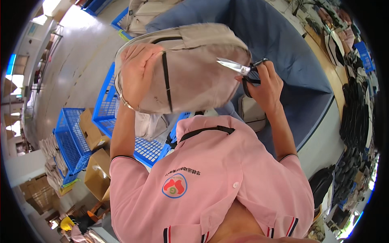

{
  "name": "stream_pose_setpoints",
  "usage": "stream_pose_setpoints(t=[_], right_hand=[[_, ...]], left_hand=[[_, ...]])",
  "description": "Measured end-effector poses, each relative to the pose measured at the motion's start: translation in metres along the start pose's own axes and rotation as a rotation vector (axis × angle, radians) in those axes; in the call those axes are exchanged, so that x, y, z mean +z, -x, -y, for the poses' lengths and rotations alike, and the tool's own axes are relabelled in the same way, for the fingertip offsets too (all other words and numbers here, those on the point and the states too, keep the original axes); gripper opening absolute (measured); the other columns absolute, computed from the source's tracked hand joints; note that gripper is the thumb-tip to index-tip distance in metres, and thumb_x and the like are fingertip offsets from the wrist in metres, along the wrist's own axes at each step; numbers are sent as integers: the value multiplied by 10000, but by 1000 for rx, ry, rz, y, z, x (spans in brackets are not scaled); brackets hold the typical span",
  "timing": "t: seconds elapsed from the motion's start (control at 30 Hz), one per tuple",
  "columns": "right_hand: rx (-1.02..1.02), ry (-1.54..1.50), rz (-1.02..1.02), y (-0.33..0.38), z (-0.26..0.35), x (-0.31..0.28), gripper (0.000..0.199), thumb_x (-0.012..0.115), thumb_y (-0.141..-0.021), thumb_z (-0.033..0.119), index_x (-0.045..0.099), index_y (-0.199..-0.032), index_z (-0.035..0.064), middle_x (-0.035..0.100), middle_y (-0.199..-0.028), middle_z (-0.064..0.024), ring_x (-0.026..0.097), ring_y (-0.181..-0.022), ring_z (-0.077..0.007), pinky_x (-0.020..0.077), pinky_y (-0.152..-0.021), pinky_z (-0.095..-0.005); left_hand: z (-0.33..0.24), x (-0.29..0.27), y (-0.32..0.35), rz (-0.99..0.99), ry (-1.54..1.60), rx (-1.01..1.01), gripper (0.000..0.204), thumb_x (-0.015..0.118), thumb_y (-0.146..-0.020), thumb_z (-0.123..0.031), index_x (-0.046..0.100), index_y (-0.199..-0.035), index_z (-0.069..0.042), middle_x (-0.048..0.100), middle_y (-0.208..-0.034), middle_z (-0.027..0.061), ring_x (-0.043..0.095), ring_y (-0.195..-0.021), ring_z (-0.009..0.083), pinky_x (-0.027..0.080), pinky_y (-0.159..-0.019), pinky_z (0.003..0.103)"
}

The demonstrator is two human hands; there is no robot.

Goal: Trim loose threads and excess material from finished backpacks using scissors.

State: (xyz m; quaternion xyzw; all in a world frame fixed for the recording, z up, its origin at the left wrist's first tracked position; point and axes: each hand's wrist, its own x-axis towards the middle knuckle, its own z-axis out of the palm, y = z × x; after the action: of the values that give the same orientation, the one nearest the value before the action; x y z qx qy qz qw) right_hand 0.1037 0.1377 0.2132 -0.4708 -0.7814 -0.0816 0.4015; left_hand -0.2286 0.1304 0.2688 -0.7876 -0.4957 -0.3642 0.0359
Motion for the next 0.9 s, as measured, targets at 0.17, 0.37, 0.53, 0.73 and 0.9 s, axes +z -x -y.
stream_pose_setpoints(t=[0.17, 0.37, 0.53, 0.73, 0.9], right_hand=[[-40, -33, 234, -11, -18, 5, 531, 877, -670, 347, 590, -988, 32, 557, -989, -101, 598, -873, -313, 497, -723, -381], [-110, 70, 341, -19, -50, 13, 550, 857, -672, 416, 576, -944, 29, 531, -946, -89, 567, -883, -283, 471, -785, -381], [-173, 69, 402, -48, -55, 18, 532, 816, -714, 446, 593, -951, 25, 542, -956, -104, 578, -913, -281, 474, -803, -380], [-208, 58, 587, -64, -52, 41, 536, 814, -722, 441, 583, -951, 15, 569, -972, -119, 591, -943, -292, 476, -808, -395], [-161, -37, 596, -59, -52, 58, 433, 805, -760, 327, 571, -964, 26, 588, -904, -116, 608, -811, -311, 496, -702, -401]], left_hand=[[35, 63, -9, 116, 260, -38, 83, 641, -896, -95, 689, -936, -42, 694, -962, 69, 617, -958, 251, 401, -942, 366], [67, 95, -16, 144, 495, -149, 104, 641, -906, -67, 682, -982, -9, 679, -972, 55, 608, -946, 201, 445, -890, 299], [77, 107, -20, 185, 554, -119, 106, 617, -932, -49, 671, -1008, 2, 653, -973, 37, 591, -933, 148, 441, -871, 258], [70, 111, -28, 174, 611, -112, 104, 638, -907, -106, 692, -970, -44, 665, -893, 50, 598, -895, 221, 411, -927, 330], [73, 111, -27, 184, 637, -128, 98, 630, -910, -99, 691, -970, -52, 663, -889, 46, 595, -889, 215, 406, -935, 329]])
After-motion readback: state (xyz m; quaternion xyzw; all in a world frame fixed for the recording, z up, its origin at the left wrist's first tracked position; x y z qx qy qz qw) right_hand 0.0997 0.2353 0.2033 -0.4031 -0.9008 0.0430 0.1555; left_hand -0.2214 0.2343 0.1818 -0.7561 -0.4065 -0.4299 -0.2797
